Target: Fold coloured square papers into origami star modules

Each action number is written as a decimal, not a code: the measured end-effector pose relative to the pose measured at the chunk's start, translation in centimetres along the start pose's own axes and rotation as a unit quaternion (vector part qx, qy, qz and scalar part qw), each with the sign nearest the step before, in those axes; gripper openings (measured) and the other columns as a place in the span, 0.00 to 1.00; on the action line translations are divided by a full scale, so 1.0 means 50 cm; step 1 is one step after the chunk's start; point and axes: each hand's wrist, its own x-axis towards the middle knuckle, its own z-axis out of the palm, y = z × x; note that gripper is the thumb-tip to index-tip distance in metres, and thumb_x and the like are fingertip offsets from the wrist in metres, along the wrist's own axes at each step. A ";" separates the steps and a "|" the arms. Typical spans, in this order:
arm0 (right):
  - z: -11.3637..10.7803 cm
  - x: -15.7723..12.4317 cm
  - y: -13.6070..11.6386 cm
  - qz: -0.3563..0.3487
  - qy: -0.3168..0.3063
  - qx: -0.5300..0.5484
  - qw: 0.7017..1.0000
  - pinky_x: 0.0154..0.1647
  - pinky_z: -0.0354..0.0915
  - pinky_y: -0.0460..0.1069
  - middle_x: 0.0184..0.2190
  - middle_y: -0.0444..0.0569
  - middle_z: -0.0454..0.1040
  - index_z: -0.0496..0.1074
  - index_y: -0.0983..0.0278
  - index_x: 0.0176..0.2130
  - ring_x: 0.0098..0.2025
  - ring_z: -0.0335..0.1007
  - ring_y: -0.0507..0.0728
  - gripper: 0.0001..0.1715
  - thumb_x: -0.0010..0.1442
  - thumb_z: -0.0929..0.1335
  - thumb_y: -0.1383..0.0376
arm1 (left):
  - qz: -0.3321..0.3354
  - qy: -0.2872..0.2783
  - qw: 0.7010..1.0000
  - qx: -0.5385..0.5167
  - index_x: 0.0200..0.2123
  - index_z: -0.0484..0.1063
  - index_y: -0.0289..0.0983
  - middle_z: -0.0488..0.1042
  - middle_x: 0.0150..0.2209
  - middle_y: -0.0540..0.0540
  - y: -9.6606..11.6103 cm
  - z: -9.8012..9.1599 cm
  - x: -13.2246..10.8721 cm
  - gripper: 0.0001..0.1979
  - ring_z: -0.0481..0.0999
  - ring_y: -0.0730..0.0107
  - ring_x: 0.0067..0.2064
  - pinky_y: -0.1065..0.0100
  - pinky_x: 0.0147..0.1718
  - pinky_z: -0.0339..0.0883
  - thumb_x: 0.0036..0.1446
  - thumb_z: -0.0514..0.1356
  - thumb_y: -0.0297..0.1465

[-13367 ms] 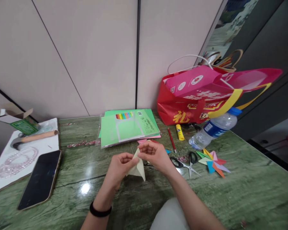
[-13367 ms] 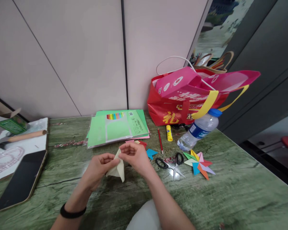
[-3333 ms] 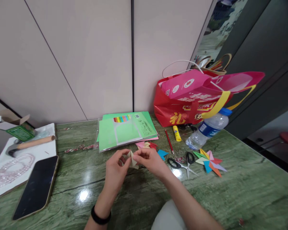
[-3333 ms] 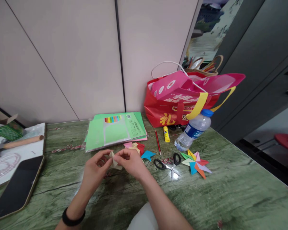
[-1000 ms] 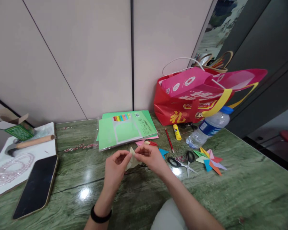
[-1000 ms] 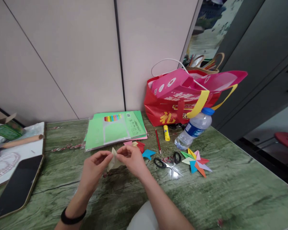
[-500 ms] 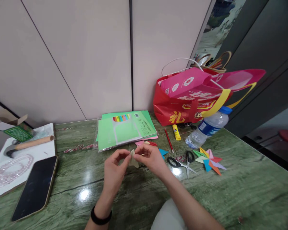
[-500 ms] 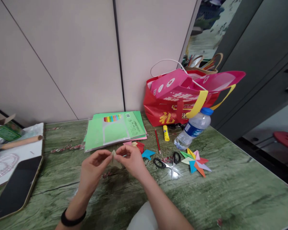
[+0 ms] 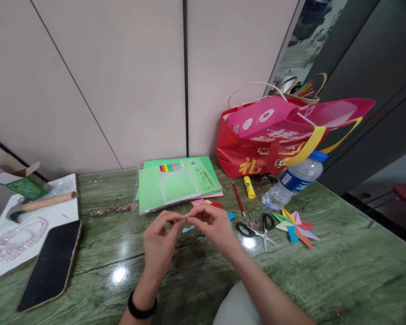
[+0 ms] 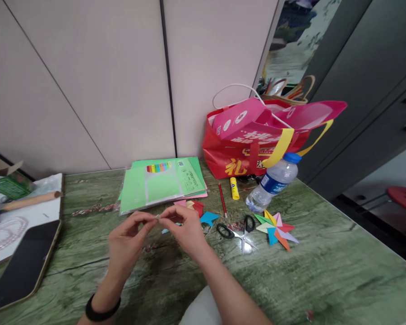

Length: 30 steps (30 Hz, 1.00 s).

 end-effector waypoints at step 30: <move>0.003 -0.003 -0.008 -0.026 0.011 -0.011 1.000 0.31 0.66 0.47 0.25 0.45 0.71 0.69 0.64 0.27 0.29 0.67 0.52 0.04 0.50 0.69 0.65 | 0.088 -0.010 0.994 0.059 0.30 0.76 0.41 0.71 0.29 0.50 0.005 0.004 -0.007 0.05 0.70 0.71 0.31 0.71 0.30 0.63 0.52 0.60 0.28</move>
